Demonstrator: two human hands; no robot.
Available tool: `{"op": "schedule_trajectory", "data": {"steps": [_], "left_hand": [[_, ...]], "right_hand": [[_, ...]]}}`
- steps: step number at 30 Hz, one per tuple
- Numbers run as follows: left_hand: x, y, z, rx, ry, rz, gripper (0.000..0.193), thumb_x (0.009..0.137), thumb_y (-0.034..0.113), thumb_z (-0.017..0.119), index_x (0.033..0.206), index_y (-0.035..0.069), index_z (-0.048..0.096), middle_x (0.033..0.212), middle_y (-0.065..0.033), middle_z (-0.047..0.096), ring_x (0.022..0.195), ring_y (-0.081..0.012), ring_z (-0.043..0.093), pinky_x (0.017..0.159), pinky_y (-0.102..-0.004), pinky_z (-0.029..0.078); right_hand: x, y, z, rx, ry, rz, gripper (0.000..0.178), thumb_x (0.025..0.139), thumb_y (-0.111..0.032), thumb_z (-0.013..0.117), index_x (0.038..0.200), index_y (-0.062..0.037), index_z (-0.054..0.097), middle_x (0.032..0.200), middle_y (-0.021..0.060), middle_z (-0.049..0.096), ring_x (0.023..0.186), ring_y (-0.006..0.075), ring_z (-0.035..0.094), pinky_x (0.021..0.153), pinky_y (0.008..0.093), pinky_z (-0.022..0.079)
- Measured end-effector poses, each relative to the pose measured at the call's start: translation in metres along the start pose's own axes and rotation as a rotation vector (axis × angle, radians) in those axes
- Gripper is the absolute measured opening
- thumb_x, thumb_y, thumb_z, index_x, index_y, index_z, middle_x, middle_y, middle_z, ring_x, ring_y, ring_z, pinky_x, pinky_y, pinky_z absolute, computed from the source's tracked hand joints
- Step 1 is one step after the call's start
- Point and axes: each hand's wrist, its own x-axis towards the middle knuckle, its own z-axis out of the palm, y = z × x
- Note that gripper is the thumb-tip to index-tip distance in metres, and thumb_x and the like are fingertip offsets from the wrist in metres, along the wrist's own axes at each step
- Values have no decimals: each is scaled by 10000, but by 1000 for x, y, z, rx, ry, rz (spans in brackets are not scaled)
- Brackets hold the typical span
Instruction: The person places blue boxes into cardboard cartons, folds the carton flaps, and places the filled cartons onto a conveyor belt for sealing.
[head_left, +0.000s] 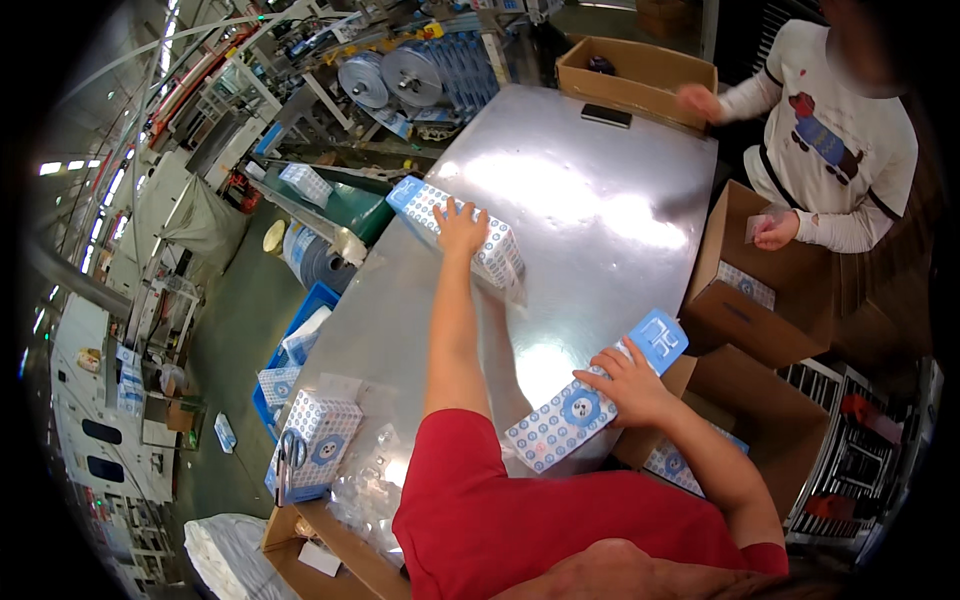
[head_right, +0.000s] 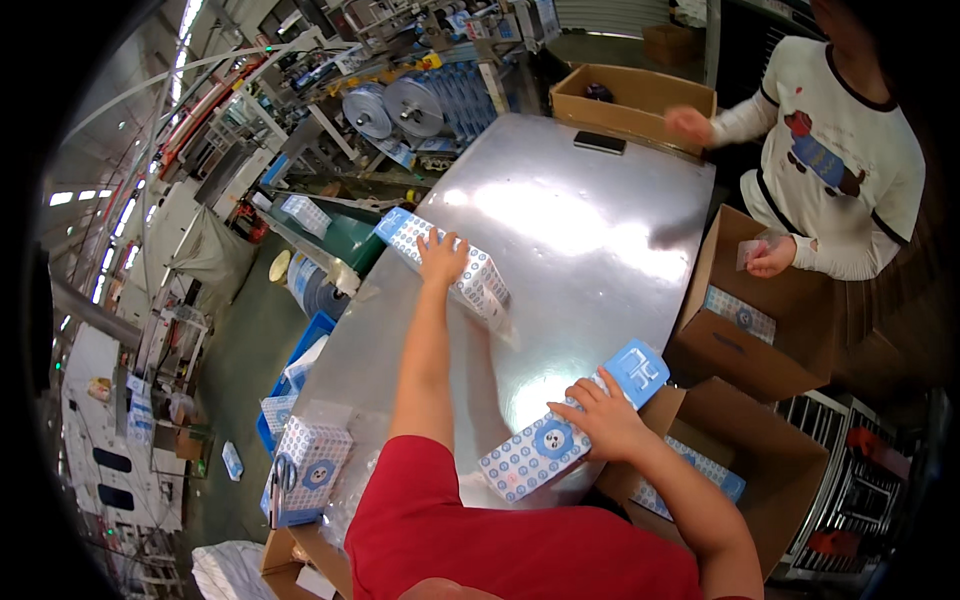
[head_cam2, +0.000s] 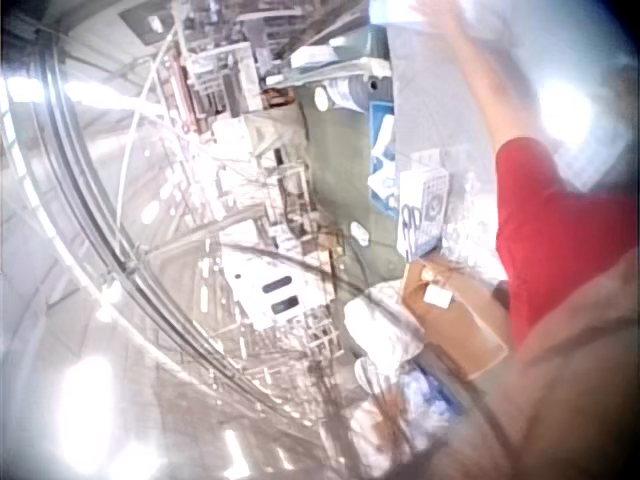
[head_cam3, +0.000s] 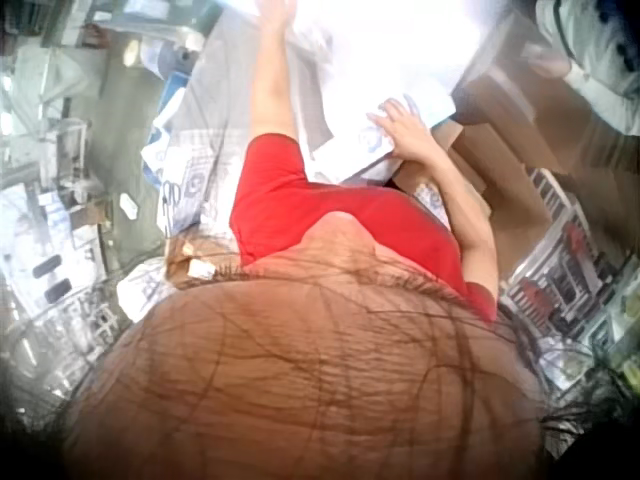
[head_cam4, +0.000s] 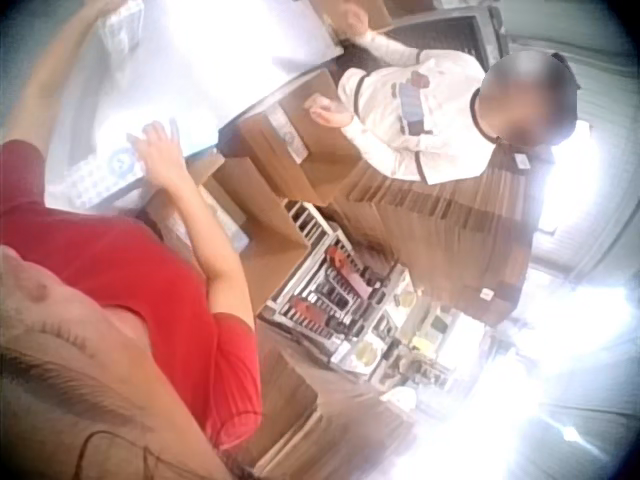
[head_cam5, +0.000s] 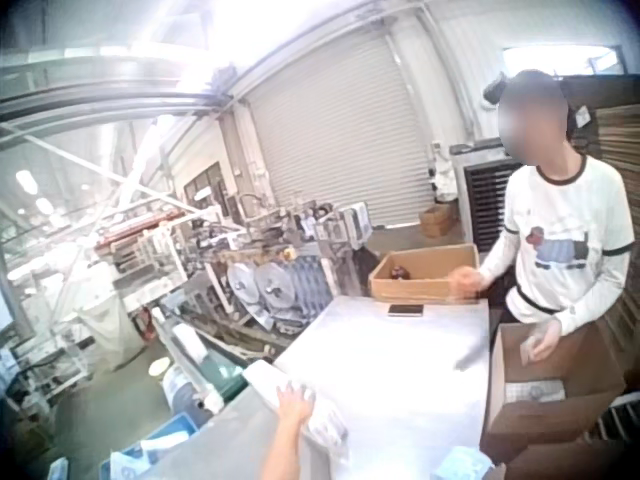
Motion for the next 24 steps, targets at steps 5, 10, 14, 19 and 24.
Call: {"op": "schedule_trajectory", "data": {"steps": [5,10,14,19,24], "left_hand": [[-106,13,-12,4,-83,548,354,779,340,580,1090,175,620,1403,-90,346,1340,-395,190,961,-494,391],[-243,-2,-43,-317,-583,1079,343,768,251,593,1096,152,614,1403,-105,351,1352,-340,208,1018,-474,314],[-266,38,-101,-185,-212,816,482,794,233,567,1249,88,502,1406,-159,333,1344,-352,217,1067,-514,184],[-257,77,-48,53,-2,694,703,771,281,609,1372,53,324,1426,-216,265,1324,-381,239,1052,-549,160],[-276,87,-18,266,-257,465,993,610,320,725,1424,102,201,1272,-236,404,1181,-380,397,935,-523,345]], "right_hand": [[-1,2,-7,-3,4,-26,826,533,-251,771,1294,-194,455,1183,114,492,1192,282,411,1092,504,146],[8,25,-3,-69,-28,-310,710,588,-250,700,1254,-158,471,1162,107,500,1116,277,450,948,395,297],[3,14,-4,-136,-181,-297,772,536,-218,733,1249,-130,450,1096,108,503,1083,275,459,939,377,288],[-5,-5,-3,-156,-140,-301,778,520,-166,731,1246,-108,458,1040,112,510,1034,275,476,921,380,301],[-64,-40,-34,-226,11,-300,681,570,-150,717,1209,-109,486,1014,107,528,1022,258,504,911,397,340]]}}
